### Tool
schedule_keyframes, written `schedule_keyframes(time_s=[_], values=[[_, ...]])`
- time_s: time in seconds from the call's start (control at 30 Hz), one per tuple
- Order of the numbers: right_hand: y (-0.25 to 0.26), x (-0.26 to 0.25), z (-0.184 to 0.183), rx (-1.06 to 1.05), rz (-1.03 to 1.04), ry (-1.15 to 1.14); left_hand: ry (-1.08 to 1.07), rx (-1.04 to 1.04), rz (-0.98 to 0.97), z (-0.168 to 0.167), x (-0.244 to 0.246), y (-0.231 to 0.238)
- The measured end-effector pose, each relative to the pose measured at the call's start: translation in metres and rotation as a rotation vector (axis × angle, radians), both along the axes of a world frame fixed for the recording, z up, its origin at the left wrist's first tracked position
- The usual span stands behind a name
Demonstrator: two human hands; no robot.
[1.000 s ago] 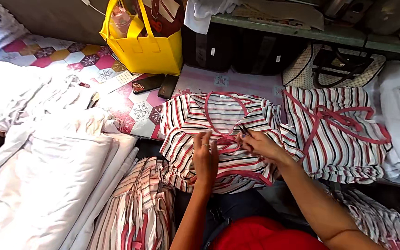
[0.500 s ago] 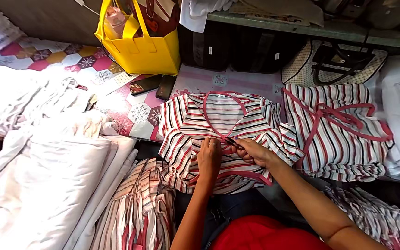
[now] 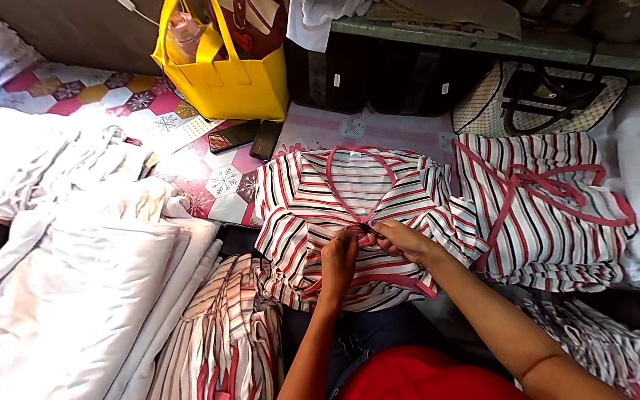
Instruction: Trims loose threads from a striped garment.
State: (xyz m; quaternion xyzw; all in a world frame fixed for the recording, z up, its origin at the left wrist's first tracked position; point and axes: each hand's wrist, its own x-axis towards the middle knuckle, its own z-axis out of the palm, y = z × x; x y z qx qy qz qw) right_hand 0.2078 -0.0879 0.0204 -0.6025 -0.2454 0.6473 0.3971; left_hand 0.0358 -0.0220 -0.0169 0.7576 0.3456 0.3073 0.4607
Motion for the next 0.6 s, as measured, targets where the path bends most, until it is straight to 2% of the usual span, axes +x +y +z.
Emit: schedule_keyframes(time_s=[0.13,0.23,0.3,0.33,0.4,0.47,0.53,0.6], values=[[0.0,0.001,-0.003,0.009,-0.008,-0.031,-0.004,-0.054,-0.031,-0.004,-0.004,0.0],[-0.005,0.009,0.007,0.029,-0.016,-0.1,0.137,-0.152,-0.236,0.016,-0.024,0.007],[-0.012,0.018,0.02,0.063,-0.04,-0.143,0.248,-0.171,-0.413,0.036,-0.044,0.017],[-0.015,0.023,0.025,0.08,-0.047,-0.152,0.263,-0.16,-0.443,0.042,-0.053,0.021],[-0.019,0.029,0.032,0.095,-0.025,-0.162,0.271,-0.091,-0.412,0.047,-0.066,0.027],[-0.021,0.028,0.036,0.073,0.042,-0.175,0.466,-0.017,-0.392,0.058,-0.069,0.028],[-0.019,0.024,0.035,0.051,0.078,-0.184,0.734,-0.047,-0.35,0.079,-0.054,0.02],[-0.016,0.021,0.03,0.039,0.08,-0.186,0.74,0.032,-0.175,0.082,-0.028,0.002]])
